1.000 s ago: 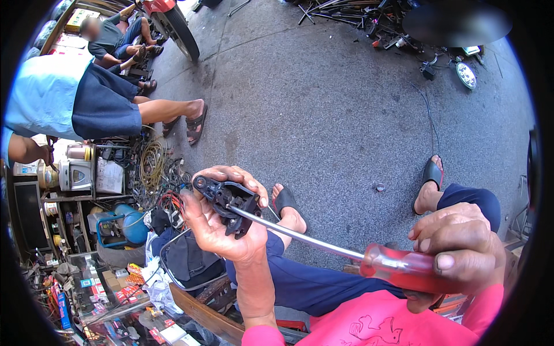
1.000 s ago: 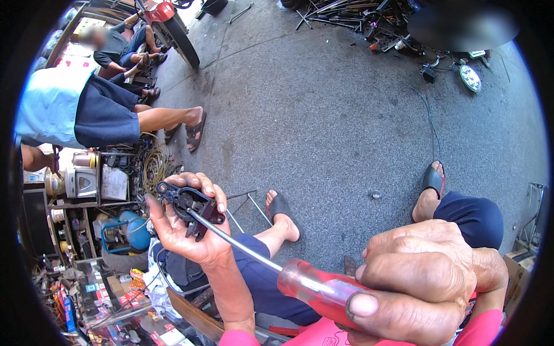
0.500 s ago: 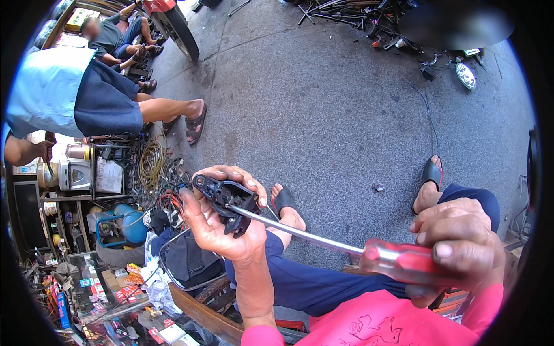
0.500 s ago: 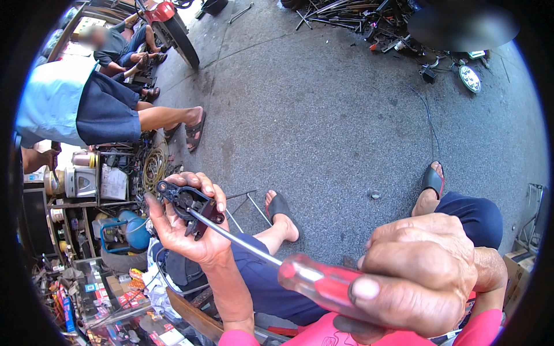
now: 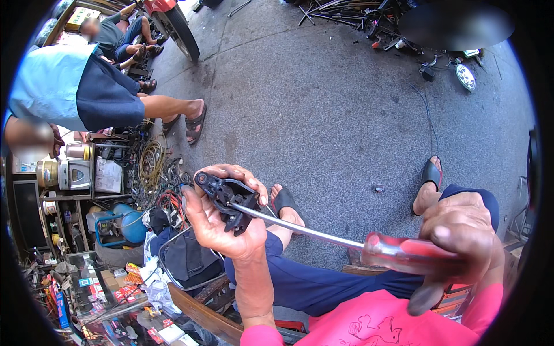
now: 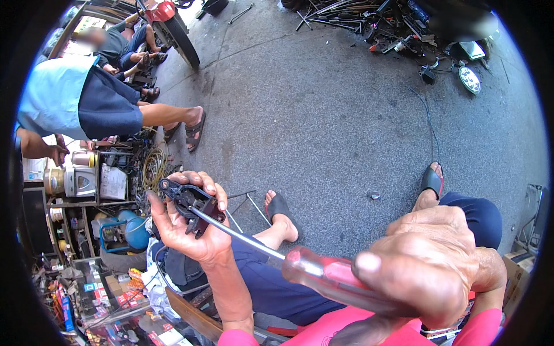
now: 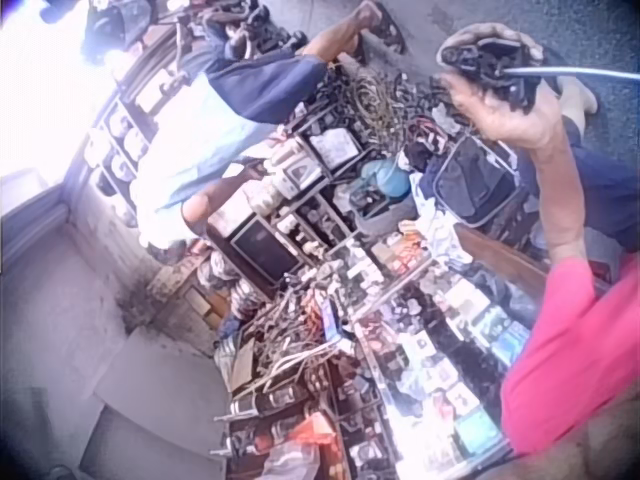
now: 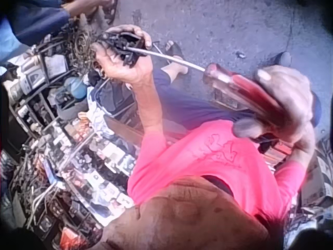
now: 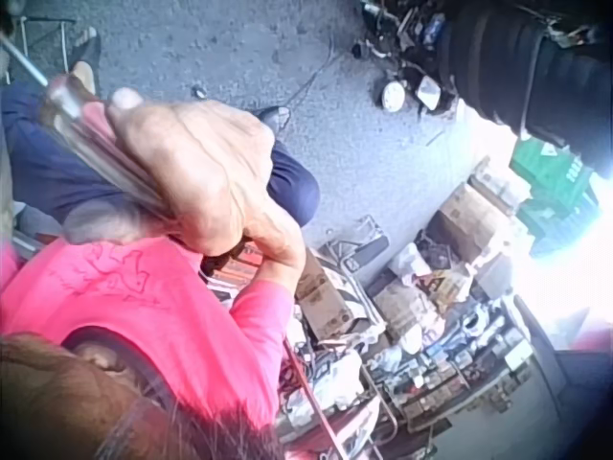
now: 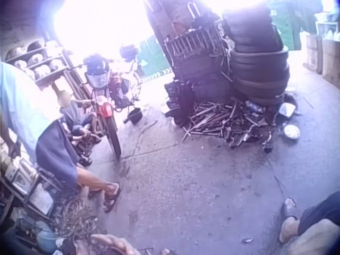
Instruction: The person holds a small black mechanical component and uses a screwdriver to pry and remove internal parts. They then manipulate the component by hand, turning it over and extracting a small metal piece before reinserting it.
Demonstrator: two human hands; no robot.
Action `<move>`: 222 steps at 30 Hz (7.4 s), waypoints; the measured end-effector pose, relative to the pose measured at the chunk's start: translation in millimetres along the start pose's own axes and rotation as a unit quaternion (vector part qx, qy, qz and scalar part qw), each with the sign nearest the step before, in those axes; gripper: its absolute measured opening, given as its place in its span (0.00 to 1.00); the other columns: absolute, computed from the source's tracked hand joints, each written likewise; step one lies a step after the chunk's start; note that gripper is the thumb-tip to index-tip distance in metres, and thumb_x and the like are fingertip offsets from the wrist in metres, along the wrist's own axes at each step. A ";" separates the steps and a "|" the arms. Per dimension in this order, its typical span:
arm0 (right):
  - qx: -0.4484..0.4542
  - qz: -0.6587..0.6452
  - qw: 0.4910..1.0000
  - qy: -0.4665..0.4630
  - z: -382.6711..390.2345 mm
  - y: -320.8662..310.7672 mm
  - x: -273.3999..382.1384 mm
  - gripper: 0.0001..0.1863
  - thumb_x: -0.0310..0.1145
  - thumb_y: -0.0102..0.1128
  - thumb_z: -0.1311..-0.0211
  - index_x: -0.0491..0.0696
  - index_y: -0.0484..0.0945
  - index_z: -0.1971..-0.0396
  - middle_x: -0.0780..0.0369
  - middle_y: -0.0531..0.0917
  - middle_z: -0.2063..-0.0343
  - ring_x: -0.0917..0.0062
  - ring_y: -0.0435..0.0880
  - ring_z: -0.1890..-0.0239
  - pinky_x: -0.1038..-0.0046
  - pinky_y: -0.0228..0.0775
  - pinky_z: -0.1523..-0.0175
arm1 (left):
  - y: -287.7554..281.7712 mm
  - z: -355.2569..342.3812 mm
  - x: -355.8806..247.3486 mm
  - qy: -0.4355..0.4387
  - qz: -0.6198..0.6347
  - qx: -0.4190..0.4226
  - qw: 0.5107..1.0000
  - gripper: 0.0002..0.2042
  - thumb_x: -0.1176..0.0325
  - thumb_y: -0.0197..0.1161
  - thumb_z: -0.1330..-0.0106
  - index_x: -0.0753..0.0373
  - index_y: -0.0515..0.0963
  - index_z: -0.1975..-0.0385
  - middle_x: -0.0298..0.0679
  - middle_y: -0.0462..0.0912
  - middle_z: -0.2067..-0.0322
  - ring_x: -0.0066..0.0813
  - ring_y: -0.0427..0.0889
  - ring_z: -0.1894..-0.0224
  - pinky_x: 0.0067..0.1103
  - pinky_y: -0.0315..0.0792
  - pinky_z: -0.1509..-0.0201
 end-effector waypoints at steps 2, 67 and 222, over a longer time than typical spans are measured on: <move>0.016 0.070 0.997 0.007 -2.5 0.4 2.5 0.36 0.56 0.67 0.60 0.47 0.66 0.57 0.63 0.73 0.82 0.73 0.75 0.79 0.70 0.73 0.65 | -1.7 0.0 -1.4 0.001 -0.001 -0.010 1.000 0.23 0.47 0.41 0.33 0.65 0.69 0.68 0.45 0.71 0.73 0.36 0.73 0.72 0.26 0.69 0.79; 0.015 -0.152 0.986 0.072 6.1 -2.5 -20.7 0.24 0.33 0.65 0.48 0.52 0.59 0.58 0.59 0.62 0.64 0.76 0.73 0.69 0.67 0.66 0.66 | 7.9 1.8 -7.4 0.027 -0.018 0.028 0.999 0.27 0.43 0.42 0.34 0.66 0.71 0.66 0.44 0.70 0.72 0.34 0.72 0.72 0.25 0.68 0.82; 0.131 0.134 0.982 0.013 -20.5 -19.9 61.4 0.45 0.47 0.75 0.61 0.47 0.56 0.46 0.60 0.71 0.74 0.76 0.75 0.80 0.80 0.68 0.75 | 6.9 14.4 -52.0 0.187 0.034 0.028 0.981 0.30 0.39 0.36 0.36 0.66 0.66 0.66 0.47 0.69 0.71 0.37 0.73 0.74 0.28 0.72 0.79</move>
Point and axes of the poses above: each hand's wrist, its own z-axis away from the middle knuckle, its own y-axis out of the palm, x = y × z, the point moved 8 cm from there along -z, towards the middle knuckle
